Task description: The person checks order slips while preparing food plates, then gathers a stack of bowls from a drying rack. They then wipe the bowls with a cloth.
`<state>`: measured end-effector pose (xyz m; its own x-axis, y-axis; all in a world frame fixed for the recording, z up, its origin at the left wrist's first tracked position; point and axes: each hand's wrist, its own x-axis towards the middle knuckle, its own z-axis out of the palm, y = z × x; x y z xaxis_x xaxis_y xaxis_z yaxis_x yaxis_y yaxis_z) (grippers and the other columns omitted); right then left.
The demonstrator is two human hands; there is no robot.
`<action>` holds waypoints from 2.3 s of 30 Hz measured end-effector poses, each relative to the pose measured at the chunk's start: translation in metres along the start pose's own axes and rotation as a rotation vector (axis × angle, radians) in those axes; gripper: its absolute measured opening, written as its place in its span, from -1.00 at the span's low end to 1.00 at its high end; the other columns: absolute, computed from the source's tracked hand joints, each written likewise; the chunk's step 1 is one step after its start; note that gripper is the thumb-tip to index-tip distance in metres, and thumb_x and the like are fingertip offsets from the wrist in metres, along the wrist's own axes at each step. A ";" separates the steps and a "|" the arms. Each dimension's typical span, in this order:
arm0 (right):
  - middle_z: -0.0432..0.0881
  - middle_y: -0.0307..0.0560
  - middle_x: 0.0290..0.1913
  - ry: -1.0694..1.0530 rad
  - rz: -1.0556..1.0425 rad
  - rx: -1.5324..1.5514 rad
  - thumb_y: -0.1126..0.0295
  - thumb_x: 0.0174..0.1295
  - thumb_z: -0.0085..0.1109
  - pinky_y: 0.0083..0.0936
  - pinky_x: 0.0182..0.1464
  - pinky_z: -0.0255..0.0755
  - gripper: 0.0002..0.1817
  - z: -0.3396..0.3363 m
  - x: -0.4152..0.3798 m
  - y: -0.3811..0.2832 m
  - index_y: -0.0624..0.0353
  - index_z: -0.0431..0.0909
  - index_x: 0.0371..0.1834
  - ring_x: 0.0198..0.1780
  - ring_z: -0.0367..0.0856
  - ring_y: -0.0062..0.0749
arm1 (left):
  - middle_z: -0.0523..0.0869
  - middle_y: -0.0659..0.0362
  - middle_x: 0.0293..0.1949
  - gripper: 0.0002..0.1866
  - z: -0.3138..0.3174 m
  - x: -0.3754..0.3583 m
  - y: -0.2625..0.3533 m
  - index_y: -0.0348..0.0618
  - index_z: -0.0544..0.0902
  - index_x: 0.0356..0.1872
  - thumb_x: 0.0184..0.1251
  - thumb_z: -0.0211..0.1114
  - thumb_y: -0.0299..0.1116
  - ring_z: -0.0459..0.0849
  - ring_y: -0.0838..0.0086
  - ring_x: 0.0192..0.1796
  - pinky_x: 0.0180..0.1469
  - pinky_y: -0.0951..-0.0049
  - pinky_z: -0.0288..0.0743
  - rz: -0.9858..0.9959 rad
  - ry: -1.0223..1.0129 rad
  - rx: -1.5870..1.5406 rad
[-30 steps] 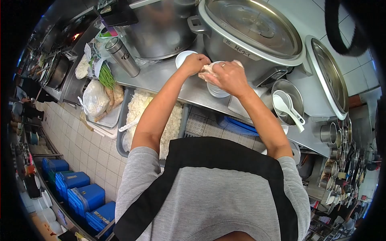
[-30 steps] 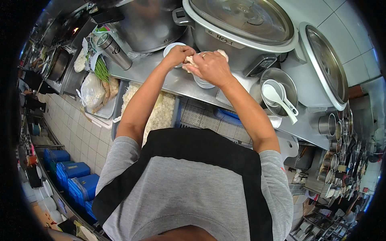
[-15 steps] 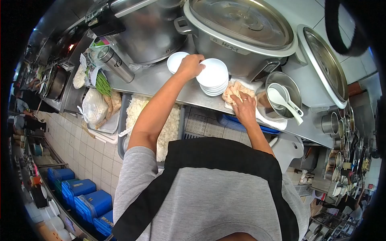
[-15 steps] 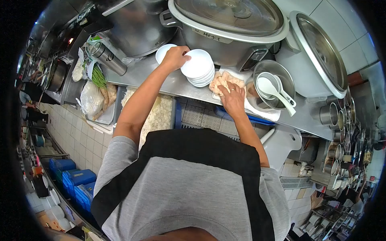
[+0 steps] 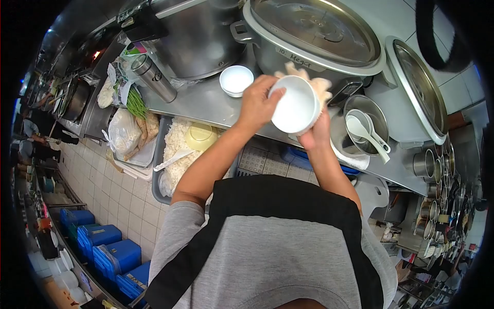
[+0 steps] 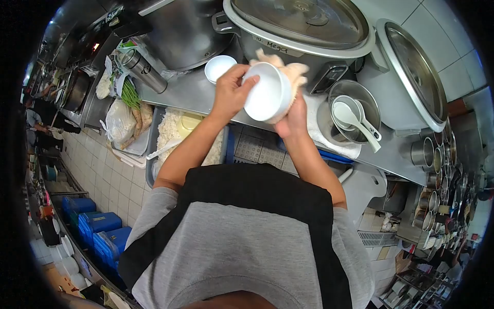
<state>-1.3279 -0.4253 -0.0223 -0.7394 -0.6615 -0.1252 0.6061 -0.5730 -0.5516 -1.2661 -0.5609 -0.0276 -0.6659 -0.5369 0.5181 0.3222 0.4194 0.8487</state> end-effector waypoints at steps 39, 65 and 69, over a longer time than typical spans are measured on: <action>0.62 0.03 -0.49 -0.145 -1.053 -2.037 0.05 0.18 0.14 -0.28 -0.35 0.49 -0.63 0.032 0.029 -0.010 0.20 0.58 -0.37 -0.42 0.64 -0.08 | 0.71 -0.03 -0.28 -0.74 -0.024 0.058 -0.084 -0.18 0.64 -0.31 -0.01 0.39 -0.29 0.67 0.09 -0.15 -0.08 0.20 0.52 -0.291 -0.546 0.702; 0.56 0.05 0.03 -0.056 -0.012 -0.462 0.15 0.36 -0.03 -0.37 0.08 0.49 -0.56 0.000 0.036 0.005 0.23 0.40 0.15 0.01 0.58 -0.26 | 0.70 0.03 -0.34 -0.78 -0.055 0.044 -0.040 -0.22 0.65 -0.27 0.02 0.35 -0.39 0.67 0.20 -0.33 -0.23 0.34 0.51 -0.010 0.177 0.358; 0.57 0.12 0.00 -0.205 -0.560 -1.635 0.15 0.20 0.17 -0.35 -0.05 0.50 -0.49 0.001 0.056 0.004 0.33 0.45 0.08 -0.05 0.60 -0.09 | 0.71 -0.01 -0.28 -0.75 -0.102 0.058 -0.089 -0.17 0.70 -0.24 0.02 0.32 -0.33 0.68 0.10 -0.26 -0.15 0.24 0.52 -0.265 0.226 0.588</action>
<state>-1.3668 -0.4654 -0.0307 -0.6139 -0.6904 0.3827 -0.6812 0.2184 -0.6988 -1.2645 -0.7042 -0.0628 -0.4941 -0.7892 0.3648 -0.2943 0.5466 0.7839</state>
